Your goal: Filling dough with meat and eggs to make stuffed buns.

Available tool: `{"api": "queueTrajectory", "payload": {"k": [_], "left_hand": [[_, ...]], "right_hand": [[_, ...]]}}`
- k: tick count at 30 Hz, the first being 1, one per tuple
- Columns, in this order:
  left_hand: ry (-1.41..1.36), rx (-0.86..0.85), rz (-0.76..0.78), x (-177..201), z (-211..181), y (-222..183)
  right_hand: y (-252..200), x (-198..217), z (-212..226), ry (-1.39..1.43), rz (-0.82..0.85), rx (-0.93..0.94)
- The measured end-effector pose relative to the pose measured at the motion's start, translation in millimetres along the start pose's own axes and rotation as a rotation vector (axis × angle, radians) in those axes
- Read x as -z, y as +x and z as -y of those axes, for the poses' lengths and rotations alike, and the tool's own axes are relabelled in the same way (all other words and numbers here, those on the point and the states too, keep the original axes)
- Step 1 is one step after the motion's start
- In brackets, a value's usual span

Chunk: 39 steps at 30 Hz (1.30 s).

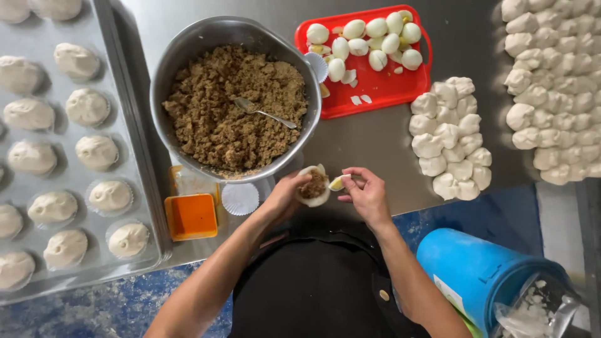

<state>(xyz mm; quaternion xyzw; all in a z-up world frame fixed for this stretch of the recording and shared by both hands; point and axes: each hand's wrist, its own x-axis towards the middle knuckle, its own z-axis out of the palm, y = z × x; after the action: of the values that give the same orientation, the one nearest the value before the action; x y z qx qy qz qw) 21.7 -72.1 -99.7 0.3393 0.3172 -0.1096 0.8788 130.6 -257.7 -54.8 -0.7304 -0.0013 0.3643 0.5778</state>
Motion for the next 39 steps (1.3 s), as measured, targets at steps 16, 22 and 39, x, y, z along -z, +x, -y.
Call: {"api": "queueTrajectory", "payload": {"k": [16,22,39], "left_hand": [[-0.027,-0.157,0.154,-40.2,-54.8,-60.4],[-0.032,-0.135,0.218,-45.2,-71.3,-75.4],[-0.129,-0.414,0.2,-58.9,-76.9,-91.1]], "right_hand": [[-75.8,-40.3,121.5,-0.792,0.059,0.747],[-82.6,-34.0,149.3,-0.727,0.068,0.667],[-85.8,-40.9,117.2,-0.165,-0.032,0.309]]}}
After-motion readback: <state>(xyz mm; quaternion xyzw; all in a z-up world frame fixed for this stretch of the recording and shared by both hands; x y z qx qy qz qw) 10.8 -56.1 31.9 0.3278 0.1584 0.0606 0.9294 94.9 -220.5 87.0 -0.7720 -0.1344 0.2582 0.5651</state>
